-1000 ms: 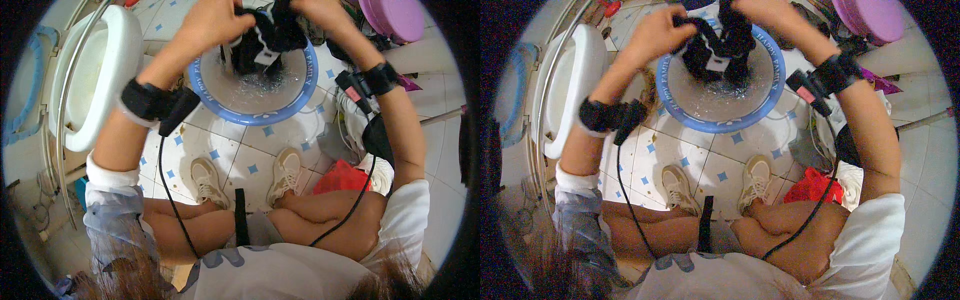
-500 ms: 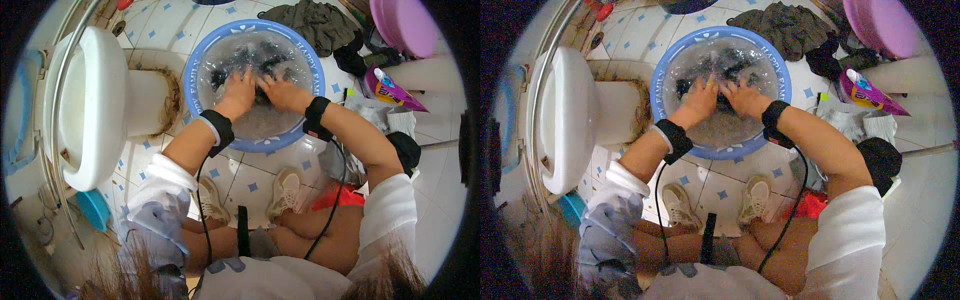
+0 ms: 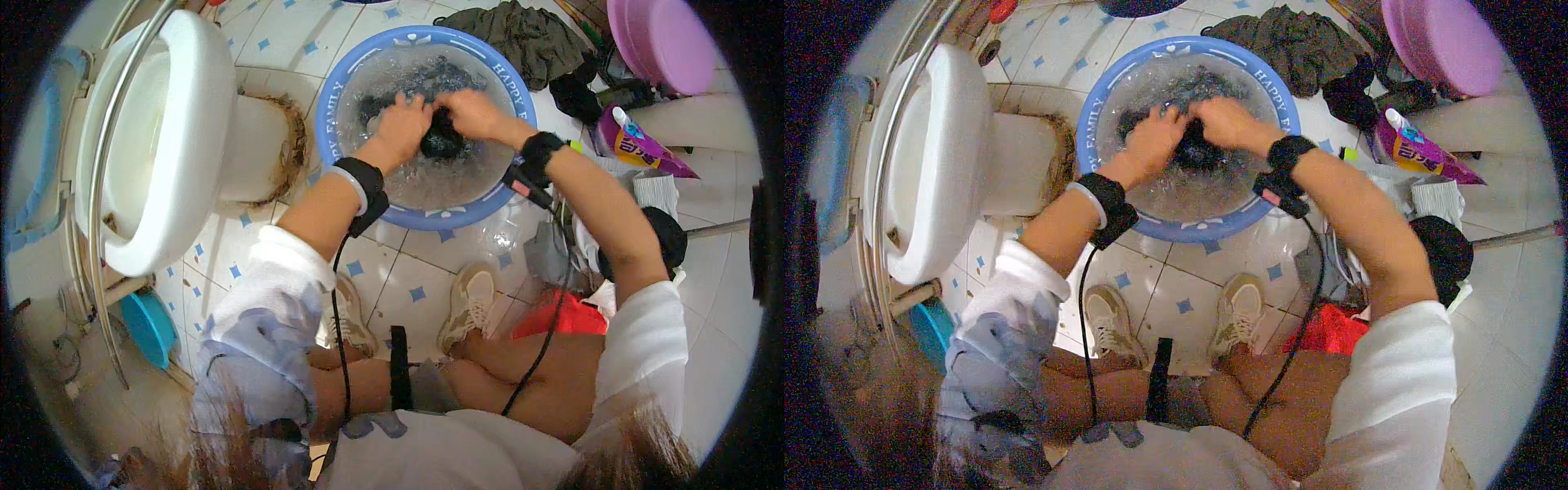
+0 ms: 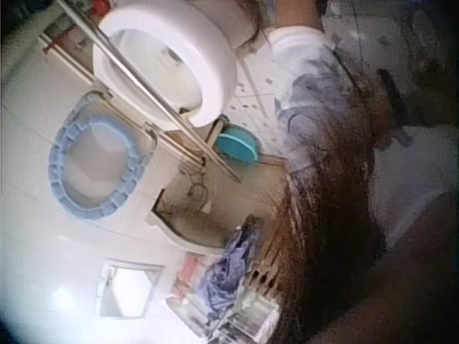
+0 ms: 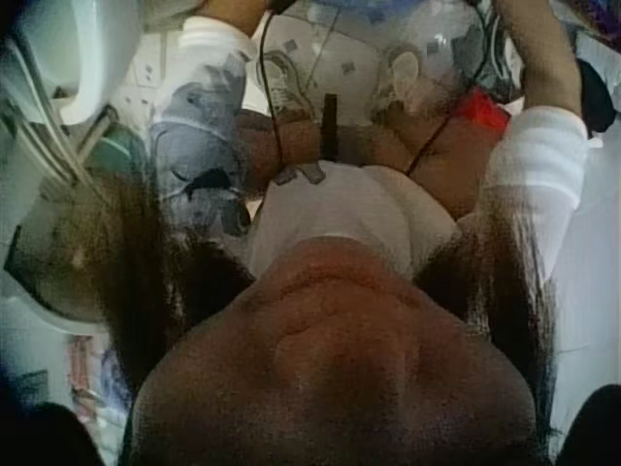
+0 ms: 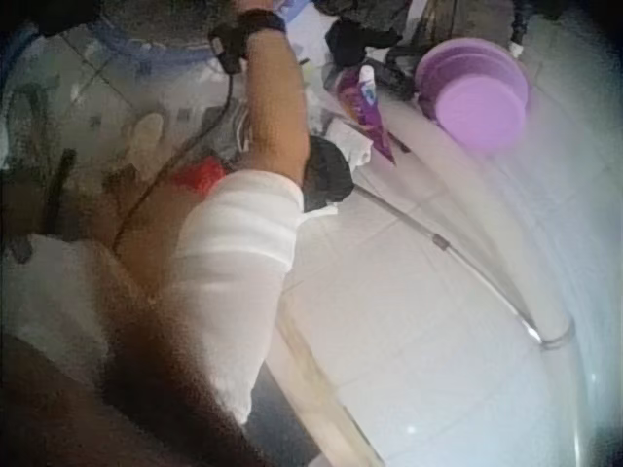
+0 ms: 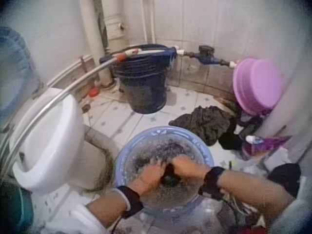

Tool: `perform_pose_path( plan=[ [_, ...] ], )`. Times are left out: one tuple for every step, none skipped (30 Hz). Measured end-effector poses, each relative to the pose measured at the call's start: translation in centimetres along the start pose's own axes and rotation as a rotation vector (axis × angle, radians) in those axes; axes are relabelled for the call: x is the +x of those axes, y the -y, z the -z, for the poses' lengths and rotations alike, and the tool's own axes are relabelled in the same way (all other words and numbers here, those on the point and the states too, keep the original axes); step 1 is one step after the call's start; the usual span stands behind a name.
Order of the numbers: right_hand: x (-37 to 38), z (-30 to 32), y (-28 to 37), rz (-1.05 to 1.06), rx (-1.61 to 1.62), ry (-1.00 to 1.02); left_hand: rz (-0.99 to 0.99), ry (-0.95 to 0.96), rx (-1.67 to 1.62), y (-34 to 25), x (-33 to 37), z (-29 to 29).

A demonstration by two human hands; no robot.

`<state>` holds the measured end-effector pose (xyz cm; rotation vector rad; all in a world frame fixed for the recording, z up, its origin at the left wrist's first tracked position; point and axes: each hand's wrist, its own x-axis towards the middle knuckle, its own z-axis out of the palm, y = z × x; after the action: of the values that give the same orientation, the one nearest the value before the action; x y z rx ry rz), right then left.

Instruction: Washing a black garment by hand in a basin of soapy water.

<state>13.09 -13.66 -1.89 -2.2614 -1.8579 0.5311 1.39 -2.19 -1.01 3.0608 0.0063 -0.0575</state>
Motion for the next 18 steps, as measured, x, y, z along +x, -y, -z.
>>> perform_pose_path(
  plan=[
    [-0.3,1.8,0.6,-0.055,0.121,-0.168,0.006,-0.001,0.004,0.1,-0.2,1.2],
    [-0.1,3.4,1.5,-0.103,0.252,-0.339,0.024,-0.063,-0.013,0.5,-0.5,2.3],
    [-0.9,6.0,2.8,-0.093,0.235,-0.354,0.031,-0.151,-0.032,0.4,-0.5,4.2],
    [-1.7,7.4,4.0,-0.2,0.281,-0.399,0.04,-0.222,-0.058,0.5,-0.4,4.8],
    [-2.4,8.0,4.5,-0.313,0.328,-0.441,0.039,-0.223,-0.058,0.6,-0.3,4.9],
    [-2.5,8.0,4.7,-0.314,0.328,-0.442,0.055,-0.183,-0.05,1.0,-0.2,5.1],
    [-2.7,7.8,4.8,-0.22,0.216,-0.475,0.065,-0.141,-0.048,1.2,-0.2,4.9],
    [-3.0,7.6,4.7,-0.125,0.104,-0.506,0.058,-0.14,-0.053,1.5,-0.3,4.6],
    [-3.0,6.5,3.7,-0.033,-0.06,-0.458,0.056,-0.122,-0.046,1.8,-0.5,4.4],
    [-3.0,5.9,3.8,-0.039,-0.056,-0.457,0.055,-0.099,-0.037,2.2,-0.8,4.1],
    [-3.0,5.2,4.0,-0.066,-0.207,-0.258,0.087,0.065,0.031,2.2,-0.9,4.0],
    [-2.8,4.5,4.1,-0.09,-0.353,-0.057,0.082,0.071,0.029,2.2,-1.4,3.4],
    [-2.7,3.8,4.2,-0.096,-0.297,0.05,0.048,0.058,0.077,2.3,-2.1,2.2],
    [-2.6,2.6,4.1,-0.095,-0.289,0.048,0.018,0.047,0.128,2.6,-2.7,0.7],
    [-2.5,1.3,4.1,-0.016,-0.287,0.027,0.046,0.136,0.165,2.8,-2.9,-0.9],
    [-2.5,0.9,4.2,0.057,-0.284,0.012,0.042,0.142,0.162,2.4,-2.9,-1.7],
    [-2.2,0.9,3.9,0.033,-0.237,0.167,0.05,0.151,0.214,2.0,-3.0,-2.4],
    [-1.9,0.5,3.9,0.031,-0.232,0.171,0.058,0.159,0.266,1.5,-3.0,-3.1]
  ],
)
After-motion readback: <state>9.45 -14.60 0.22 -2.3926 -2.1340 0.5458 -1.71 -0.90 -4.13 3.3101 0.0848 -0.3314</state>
